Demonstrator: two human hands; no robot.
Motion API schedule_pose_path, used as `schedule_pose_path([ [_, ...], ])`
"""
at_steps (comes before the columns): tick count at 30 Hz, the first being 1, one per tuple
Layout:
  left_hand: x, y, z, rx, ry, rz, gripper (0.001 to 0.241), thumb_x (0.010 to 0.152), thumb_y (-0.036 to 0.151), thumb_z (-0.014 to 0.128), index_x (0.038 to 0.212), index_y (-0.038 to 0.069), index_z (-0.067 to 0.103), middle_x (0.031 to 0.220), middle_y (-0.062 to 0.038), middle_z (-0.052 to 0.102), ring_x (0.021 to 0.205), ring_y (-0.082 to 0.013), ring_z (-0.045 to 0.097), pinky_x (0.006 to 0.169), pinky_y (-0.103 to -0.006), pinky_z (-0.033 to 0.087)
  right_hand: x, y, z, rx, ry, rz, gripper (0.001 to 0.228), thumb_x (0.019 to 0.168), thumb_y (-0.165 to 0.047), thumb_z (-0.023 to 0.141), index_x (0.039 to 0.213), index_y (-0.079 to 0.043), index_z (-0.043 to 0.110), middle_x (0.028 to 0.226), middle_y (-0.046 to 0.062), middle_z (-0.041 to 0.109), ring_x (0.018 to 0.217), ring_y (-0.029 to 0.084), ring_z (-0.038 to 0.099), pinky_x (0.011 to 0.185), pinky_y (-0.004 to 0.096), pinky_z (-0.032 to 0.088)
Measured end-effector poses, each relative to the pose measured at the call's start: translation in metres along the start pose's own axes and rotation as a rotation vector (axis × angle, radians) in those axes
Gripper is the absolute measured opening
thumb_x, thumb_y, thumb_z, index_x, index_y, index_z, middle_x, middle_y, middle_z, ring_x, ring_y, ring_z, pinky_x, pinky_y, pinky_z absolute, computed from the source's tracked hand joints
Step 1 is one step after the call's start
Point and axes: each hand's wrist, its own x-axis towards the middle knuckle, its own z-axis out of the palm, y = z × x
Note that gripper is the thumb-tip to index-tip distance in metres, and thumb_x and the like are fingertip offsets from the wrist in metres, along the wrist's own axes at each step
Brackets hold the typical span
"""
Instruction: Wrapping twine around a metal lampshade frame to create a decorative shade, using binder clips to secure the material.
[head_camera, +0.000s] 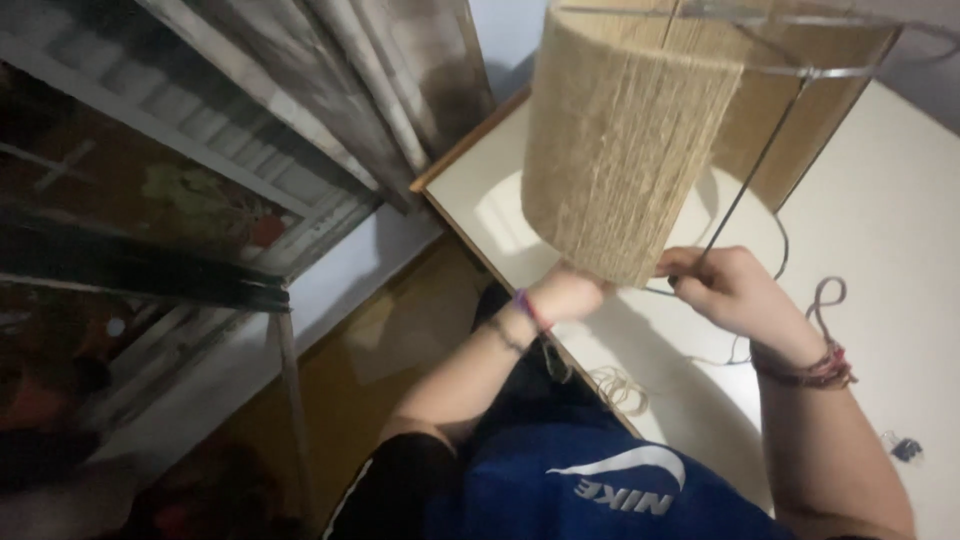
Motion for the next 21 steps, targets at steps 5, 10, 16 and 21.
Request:
schedule_pose_path([
  [5,0.019,0.07,-0.127,0.38,-0.165,0.177,0.01,0.094,0.012,0.061,0.089,0.015,0.07,0.069,-0.004,0.067,0.059,-0.0273,0.069,0.049,-0.0442,0.054,-0.005,0.004,0.002,-0.086,0.123,0.059,0.025,0.081,-0.004,0.054,0.06,0.008,0.06,0.117,0.003,0.082,0.09,0.015,0.079,0.069,0.029,0.057],
  [10,0.139,0.089,-0.184,0.475,0.334,0.166,0.028,0.101,0.032,0.068,0.12,0.013,0.06,0.109,-0.008,0.06,0.098,-0.0238,0.057,0.084,-0.039,0.047,-0.01,0.014,0.0,-0.137,0.189,0.077,0.018,0.083,-0.01,0.059,0.083,0.005,0.069,0.116,0.001,0.081,0.057,0.014,0.058,0.055,0.031,0.046],
  [16,0.219,0.064,-0.163,0.372,0.09,0.275,0.021,0.097,0.038,0.056,0.095,0.02,0.066,0.078,0.0,0.076,0.067,-0.0237,0.071,0.047,-0.042,0.052,0.0,0.023,-0.023,-0.005,0.397,-0.153,0.032,0.103,-0.009,0.043,0.116,0.005,0.069,0.087,0.012,0.076,0.069,0.02,0.07,0.068,0.032,0.055],
  [21,0.232,0.054,-0.168,0.228,-0.007,0.298,0.021,0.092,0.039,0.062,0.088,0.022,0.073,0.082,0.004,0.078,0.072,-0.0205,0.071,0.054,-0.0422,0.049,0.03,-0.016,-0.044,0.01,0.675,-0.482,0.057,0.121,-0.034,0.034,0.13,0.011,0.067,0.103,0.02,0.07,0.09,0.027,0.069,0.079,0.036,0.056],
])
